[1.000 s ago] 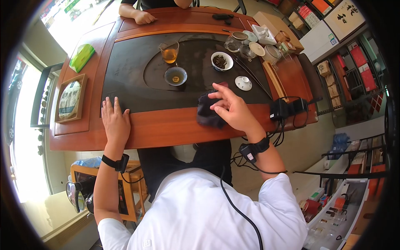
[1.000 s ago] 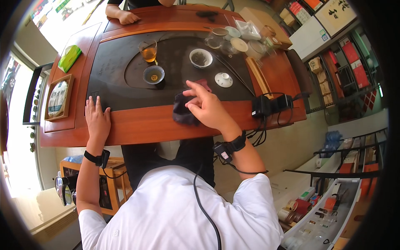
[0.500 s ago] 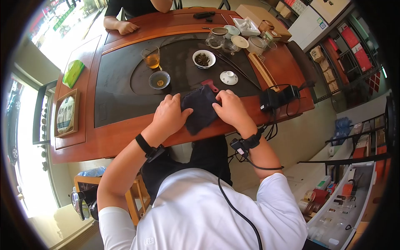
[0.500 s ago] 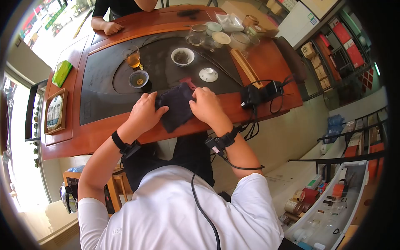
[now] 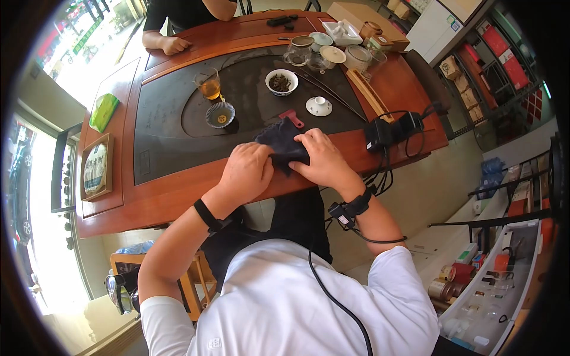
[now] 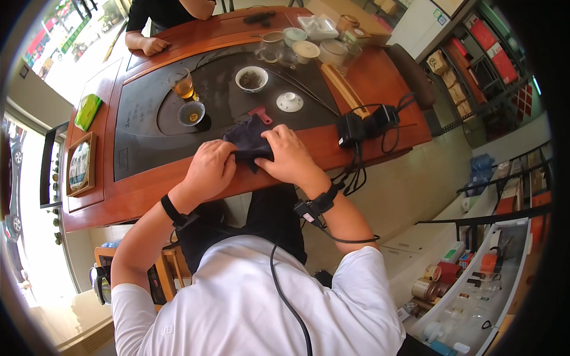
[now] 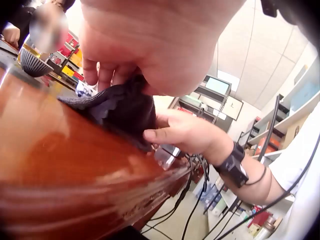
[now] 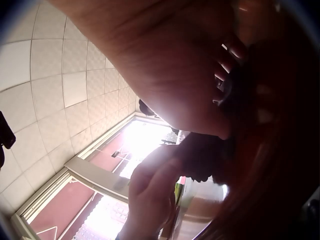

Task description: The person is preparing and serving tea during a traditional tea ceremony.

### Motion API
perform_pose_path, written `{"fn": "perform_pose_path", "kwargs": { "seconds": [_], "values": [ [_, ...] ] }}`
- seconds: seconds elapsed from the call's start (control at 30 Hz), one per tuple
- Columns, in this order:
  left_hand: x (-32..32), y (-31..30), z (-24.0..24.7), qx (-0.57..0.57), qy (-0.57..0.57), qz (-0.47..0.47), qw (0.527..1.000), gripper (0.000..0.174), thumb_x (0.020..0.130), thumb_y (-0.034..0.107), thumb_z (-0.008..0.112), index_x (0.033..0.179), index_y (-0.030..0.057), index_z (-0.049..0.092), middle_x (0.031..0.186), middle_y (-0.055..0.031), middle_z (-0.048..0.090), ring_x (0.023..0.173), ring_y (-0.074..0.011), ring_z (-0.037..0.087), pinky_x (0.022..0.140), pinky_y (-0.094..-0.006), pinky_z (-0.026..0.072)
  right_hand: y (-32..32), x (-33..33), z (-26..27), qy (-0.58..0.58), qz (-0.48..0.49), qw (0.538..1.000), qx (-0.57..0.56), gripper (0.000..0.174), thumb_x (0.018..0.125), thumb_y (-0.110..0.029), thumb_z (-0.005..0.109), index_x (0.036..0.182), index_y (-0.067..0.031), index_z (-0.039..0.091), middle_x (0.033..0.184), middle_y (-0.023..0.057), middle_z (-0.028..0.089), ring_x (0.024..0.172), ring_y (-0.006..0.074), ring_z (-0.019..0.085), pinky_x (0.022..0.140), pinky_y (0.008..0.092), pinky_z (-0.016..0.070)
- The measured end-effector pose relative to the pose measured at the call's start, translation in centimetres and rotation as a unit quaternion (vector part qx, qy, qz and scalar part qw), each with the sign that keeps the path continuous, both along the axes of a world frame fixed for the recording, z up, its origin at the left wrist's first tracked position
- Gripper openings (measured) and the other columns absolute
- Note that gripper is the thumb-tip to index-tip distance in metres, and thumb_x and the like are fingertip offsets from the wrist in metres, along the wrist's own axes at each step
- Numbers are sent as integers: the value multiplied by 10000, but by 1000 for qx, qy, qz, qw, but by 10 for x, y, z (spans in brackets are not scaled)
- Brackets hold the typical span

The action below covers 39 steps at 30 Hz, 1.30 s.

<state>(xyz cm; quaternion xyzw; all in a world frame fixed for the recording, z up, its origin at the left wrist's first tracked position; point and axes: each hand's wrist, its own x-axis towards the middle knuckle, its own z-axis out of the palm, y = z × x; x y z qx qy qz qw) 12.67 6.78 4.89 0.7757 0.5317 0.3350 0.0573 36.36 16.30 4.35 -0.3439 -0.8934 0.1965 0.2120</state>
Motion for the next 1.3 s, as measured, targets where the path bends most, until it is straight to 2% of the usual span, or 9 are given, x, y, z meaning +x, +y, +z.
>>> {"fn": "perform_pose_path", "kwargs": {
  "seconds": [0.2,0.33,0.47,0.5,0.57,0.77,0.87,1.17,1.3],
  "values": [
    [-3,0,58,-4,-139,79,987,156,1102,90,557,1218,6,619,1022,-239,727,997,-471,706,858,-523,557,8,-16,-25,80,-58,995,26,324,944,-150,797,1240,-46,715,1144,121,705,1139,356,693,967,448,570],
    [-15,-15,94,-47,-214,124,968,178,1136,108,511,1244,1,603,1056,-251,717,1006,-475,702,876,-484,558,5,-21,-17,173,-13,972,-159,195,1011,-112,750,1187,-28,732,1052,98,763,1001,257,737,895,379,576],
    [-52,-30,98,-73,-287,203,933,227,1159,152,523,1240,-20,647,1031,-180,744,970,-273,730,880,-386,559,9,-19,11,275,61,894,-348,149,1049,-104,725,1157,-3,740,1031,41,783,932,132,711,828,318,567],
    [-68,-33,87,-81,-298,217,926,241,1181,165,540,1261,-14,680,1025,-27,716,902,-81,646,826,-258,548,11,-18,21,260,68,892,-363,169,1047,-116,734,1164,5,741,1019,25,777,932,118,704,827,315,569],
    [-92,-36,61,-144,-292,244,913,274,1167,176,553,1297,-30,679,1064,-112,746,975,-164,693,883,-313,556,17,-14,36,232,79,887,-391,209,1043,-138,751,1179,21,743,996,-7,766,932,90,691,825,309,573],
    [-115,-48,-11,-279,-179,317,889,590,993,273,838,1358,-152,652,1091,-196,784,965,-258,757,902,-380,588,38,-25,-8,-13,-58,953,-296,438,923,-235,841,1215,72,729,1078,210,804,1036,322,782,949,400,599],
    [-125,-46,-27,-267,-158,301,902,524,1022,243,786,1388,-103,644,1115,-205,794,978,-304,781,901,-409,591,15,-29,1,-38,-93,986,-134,432,885,-226,838,1179,70,728,1122,288,775,1126,444,742,1007,483,582],
    [-102,-59,-4,-204,53,424,881,282,1088,136,622,1323,-3,693,1284,-220,742,1147,-441,717,987,-503,568,-10,-32,-2,-43,-117,992,0,530,894,-87,712,1414,-14,644,1439,237,636,1352,414,616,1110,479,512],
    [-97,-61,-9,-4,146,161,976,328,1048,90,635,1365,20,685,1369,-185,724,1278,-382,681,1074,-485,523,-29,-27,8,35,133,980,147,559,930,-70,671,1486,-38,622,1441,174,604,1316,368,592,1173,533,411]
  ]
}}
